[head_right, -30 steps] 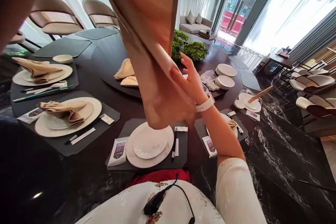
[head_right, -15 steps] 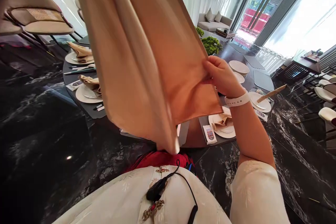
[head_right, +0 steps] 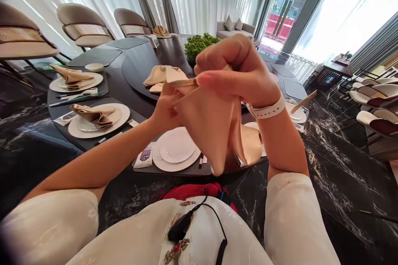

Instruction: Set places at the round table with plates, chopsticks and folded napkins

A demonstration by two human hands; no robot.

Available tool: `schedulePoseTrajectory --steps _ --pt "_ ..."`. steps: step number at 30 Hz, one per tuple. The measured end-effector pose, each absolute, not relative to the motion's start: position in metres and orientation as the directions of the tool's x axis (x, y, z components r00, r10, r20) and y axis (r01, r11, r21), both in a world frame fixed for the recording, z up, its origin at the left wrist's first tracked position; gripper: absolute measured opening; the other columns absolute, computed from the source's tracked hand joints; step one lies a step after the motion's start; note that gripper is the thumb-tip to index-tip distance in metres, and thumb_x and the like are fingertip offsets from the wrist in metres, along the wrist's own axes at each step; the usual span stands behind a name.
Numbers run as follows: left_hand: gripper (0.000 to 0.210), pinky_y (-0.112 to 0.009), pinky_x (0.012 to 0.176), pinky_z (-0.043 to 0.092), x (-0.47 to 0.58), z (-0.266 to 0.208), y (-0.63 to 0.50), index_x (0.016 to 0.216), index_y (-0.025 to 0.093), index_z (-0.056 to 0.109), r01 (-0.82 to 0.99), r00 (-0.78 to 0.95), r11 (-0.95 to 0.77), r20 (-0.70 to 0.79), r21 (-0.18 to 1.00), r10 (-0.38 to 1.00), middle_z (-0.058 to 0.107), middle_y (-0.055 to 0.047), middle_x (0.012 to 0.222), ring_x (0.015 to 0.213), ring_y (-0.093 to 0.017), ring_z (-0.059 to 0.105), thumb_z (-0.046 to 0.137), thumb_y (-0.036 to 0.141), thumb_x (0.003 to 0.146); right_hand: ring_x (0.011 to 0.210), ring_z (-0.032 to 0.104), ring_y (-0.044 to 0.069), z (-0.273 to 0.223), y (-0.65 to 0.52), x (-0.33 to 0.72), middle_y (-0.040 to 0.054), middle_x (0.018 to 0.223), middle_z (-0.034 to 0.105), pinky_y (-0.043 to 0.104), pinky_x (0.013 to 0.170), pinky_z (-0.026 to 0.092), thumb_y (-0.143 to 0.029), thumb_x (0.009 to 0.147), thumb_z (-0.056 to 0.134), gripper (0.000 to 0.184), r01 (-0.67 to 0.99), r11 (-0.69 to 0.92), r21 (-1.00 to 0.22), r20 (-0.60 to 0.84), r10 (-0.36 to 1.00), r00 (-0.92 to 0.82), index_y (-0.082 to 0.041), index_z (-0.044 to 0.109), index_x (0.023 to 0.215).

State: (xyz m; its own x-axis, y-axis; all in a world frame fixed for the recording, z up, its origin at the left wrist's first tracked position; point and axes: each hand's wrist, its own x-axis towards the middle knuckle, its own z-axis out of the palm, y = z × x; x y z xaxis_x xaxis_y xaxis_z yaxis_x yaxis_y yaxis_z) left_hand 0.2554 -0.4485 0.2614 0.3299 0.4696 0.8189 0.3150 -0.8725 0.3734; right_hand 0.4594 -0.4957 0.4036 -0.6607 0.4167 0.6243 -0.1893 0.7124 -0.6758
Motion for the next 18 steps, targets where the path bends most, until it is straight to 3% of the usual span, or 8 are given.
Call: schedulePoseTrajectory --steps 3,5,7,10,13,15,18 --pt "0.051 -0.053 0.122 0.036 0.262 0.278 -0.460 0.073 0.020 0.070 0.324 0.294 -0.931 0.917 0.169 0.269 0.050 -0.006 0.148 0.144 -0.030 0.038 0.060 0.068 0.089 0.047 0.024 0.005 0.404 -0.500 0.469 -0.0053 0.055 0.023 0.026 0.049 0.043 -0.054 0.080 0.078 0.072 -0.078 0.658 -0.749 0.503 0.488 -0.714 -0.024 0.019 0.051" --pt "0.045 -0.055 0.126 0.029 0.261 0.290 -0.463 0.078 0.022 0.072 0.239 0.399 -0.967 0.898 0.092 0.184 0.049 -0.004 0.151 0.150 -0.030 0.031 0.062 0.063 0.091 0.047 0.026 0.004 0.404 -0.504 0.476 -0.0058 0.056 0.020 0.027 0.051 0.045 -0.062 0.077 0.077 0.074 -0.006 0.639 -0.769 0.460 0.547 -0.699 -0.025 0.018 0.052" --pt "0.042 -0.050 0.119 0.041 0.259 0.297 -0.464 0.083 0.021 0.072 0.107 0.564 -0.983 0.805 0.150 0.185 0.062 -0.008 0.134 0.139 -0.028 0.048 0.057 0.058 0.097 0.047 0.026 0.003 0.405 -0.508 0.480 -0.0061 0.055 0.018 0.026 0.050 0.044 -0.061 0.076 0.078 0.076 -0.026 0.632 -0.774 0.478 0.557 -0.679 -0.025 0.016 0.051" --pt "0.046 -0.033 0.084 0.057 0.251 0.303 -0.461 0.080 0.020 0.069 0.074 0.727 -0.911 0.604 0.405 0.327 0.068 -0.008 0.089 0.093 -0.019 0.066 0.052 0.058 0.099 0.046 0.025 0.002 0.406 -0.509 0.487 -0.0063 0.050 0.019 0.022 0.047 0.038 -0.042 0.079 0.082 0.077 -0.166 0.637 -0.753 0.567 0.500 -0.654 -0.021 0.014 0.047" --pt "0.043 -0.027 0.059 0.047 0.232 0.316 -0.459 0.072 0.018 0.065 0.112 0.718 -0.858 0.556 0.501 0.418 0.058 -0.001 0.067 0.063 -0.011 0.053 0.063 0.056 0.094 0.046 0.036 0.005 0.404 -0.506 0.501 -0.0056 0.047 0.026 0.025 0.049 0.045 -0.033 0.083 0.080 0.067 -0.190 0.716 -0.671 0.663 0.465 -0.587 -0.020 0.026 0.045" --pt "0.043 -0.024 0.057 0.041 0.215 0.332 -0.458 0.068 0.016 0.064 0.137 0.657 -0.856 0.601 0.499 0.455 0.052 0.002 0.062 0.059 -0.006 0.044 0.070 0.053 0.090 0.058 0.054 0.011 0.401 -0.505 0.512 -0.0040 0.051 0.037 0.034 0.065 0.057 -0.035 0.086 0.080 0.056 -0.102 0.805 -0.584 0.729 0.466 -0.500 -0.020 0.041 0.049" --pt "0.042 -0.024 0.064 0.039 0.189 0.360 -0.457 0.072 0.010 0.070 0.261 0.538 -0.822 0.631 0.506 0.559 0.052 0.006 0.063 0.062 -0.001 0.043 0.075 0.050 0.085 0.086 0.069 0.019 0.398 -0.509 0.524 -0.0023 0.058 0.048 0.042 0.090 0.057 -0.042 0.082 0.084 0.041 0.134 0.896 -0.423 0.784 0.436 -0.442 -0.021 0.057 0.061"
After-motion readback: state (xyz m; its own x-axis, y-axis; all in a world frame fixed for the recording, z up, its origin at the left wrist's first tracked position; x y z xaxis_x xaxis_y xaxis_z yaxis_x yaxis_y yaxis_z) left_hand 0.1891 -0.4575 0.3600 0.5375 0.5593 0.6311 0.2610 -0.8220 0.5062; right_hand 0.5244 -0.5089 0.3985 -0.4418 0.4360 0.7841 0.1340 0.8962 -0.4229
